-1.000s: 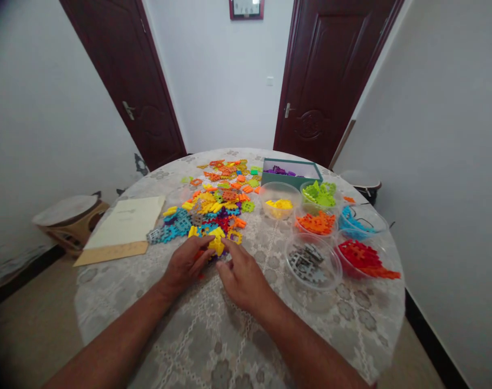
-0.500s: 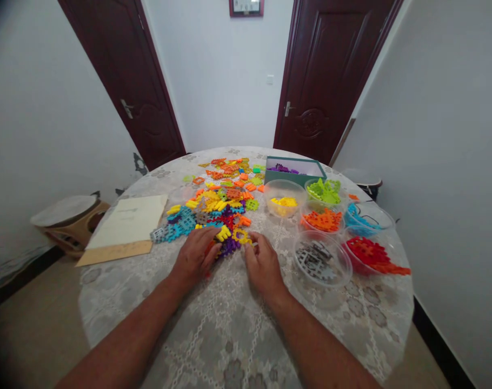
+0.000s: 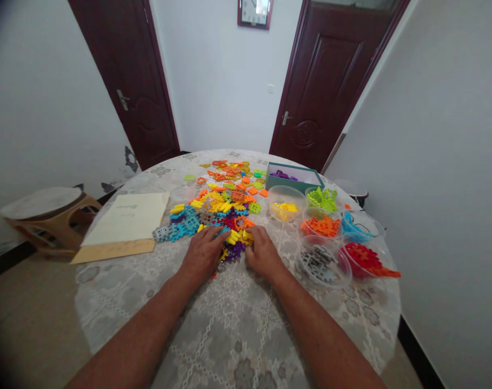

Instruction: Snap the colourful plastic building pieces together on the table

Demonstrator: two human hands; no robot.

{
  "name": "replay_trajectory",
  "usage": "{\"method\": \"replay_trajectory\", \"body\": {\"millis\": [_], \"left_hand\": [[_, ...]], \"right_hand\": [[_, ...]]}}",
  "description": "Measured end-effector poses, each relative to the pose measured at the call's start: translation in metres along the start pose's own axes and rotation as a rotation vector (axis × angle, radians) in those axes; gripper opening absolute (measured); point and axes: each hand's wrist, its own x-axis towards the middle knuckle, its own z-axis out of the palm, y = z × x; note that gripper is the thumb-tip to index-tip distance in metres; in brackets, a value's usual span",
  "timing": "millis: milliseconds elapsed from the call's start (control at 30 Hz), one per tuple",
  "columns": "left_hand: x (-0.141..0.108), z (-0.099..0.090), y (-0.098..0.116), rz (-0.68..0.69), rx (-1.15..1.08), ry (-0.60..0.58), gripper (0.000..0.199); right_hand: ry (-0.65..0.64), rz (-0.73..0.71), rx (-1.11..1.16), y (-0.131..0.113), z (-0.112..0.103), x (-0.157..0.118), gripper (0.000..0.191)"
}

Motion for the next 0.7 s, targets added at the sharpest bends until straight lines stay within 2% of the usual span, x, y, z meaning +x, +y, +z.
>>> {"method": "replay_trajectory", "body": {"millis": [200,333,567,700], "left_hand": [[0.005,0.004,-0.001,0.034,0.016,0.037,0.027],[0.008,0.004,0.003,0.055,0.031,0.05,0.021],[0.011,0.003,0.01,0.012,0.076,-0.018,0.021],[0.015,-0.005,0.022,-0.038,0.115,-0.105,0.02]], "right_hand": [[0.068,0.006,-0.041,0.013,0.016,-0.001,0.042],[0.156,0.104,-0.049,0.016,0.022,0.004,0.044],[0.225,0.381,0.167,0.008,0.004,0.005,0.045],[0.2,0.405,0.259,0.006,-0.004,0.003,0.043]]}}
